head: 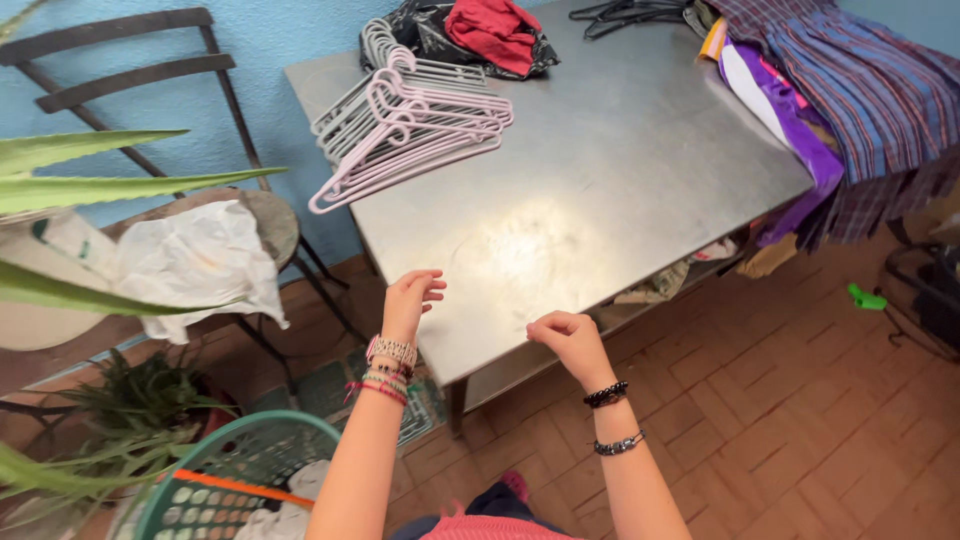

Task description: The person hangs a dress, a skirt, and a plaid uniform dress on a rack by placing each item onto a hanger and then lifting the hanger onto a horizontal bar.

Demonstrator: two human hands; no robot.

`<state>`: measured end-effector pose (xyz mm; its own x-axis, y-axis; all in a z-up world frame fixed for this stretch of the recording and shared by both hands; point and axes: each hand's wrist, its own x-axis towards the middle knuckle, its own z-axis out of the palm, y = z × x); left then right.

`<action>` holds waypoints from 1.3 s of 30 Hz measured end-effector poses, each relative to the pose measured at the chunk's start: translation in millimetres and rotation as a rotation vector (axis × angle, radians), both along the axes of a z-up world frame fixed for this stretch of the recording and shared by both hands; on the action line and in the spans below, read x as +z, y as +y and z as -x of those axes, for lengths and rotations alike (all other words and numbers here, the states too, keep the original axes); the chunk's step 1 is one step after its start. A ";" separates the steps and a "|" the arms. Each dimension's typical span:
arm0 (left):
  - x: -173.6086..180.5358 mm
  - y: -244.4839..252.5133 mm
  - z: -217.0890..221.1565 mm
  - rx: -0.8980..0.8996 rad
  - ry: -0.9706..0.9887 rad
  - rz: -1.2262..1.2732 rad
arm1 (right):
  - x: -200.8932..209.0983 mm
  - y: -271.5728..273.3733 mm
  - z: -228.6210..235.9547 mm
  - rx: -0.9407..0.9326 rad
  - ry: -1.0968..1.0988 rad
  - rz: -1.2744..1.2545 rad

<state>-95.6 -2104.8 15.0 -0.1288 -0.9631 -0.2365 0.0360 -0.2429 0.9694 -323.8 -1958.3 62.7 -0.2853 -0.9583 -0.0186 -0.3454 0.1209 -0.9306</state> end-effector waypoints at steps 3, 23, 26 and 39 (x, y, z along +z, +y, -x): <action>-31.7 -43.8 53.2 0.002 0.016 -0.009 | 13.3 -29.2 41.3 -0.050 -0.026 -0.065; -107.5 -335.2 70.5 0.634 0.085 -0.032 | -12.5 -203.1 144.4 0.182 -0.200 -0.195; -100.9 -364.4 63.8 0.729 0.176 -0.114 | -10.9 -231.2 163.8 0.184 -0.232 -0.199; -103.1 -350.7 72.0 0.688 0.144 0.021 | -13.7 -282.2 199.3 0.245 -0.346 -0.223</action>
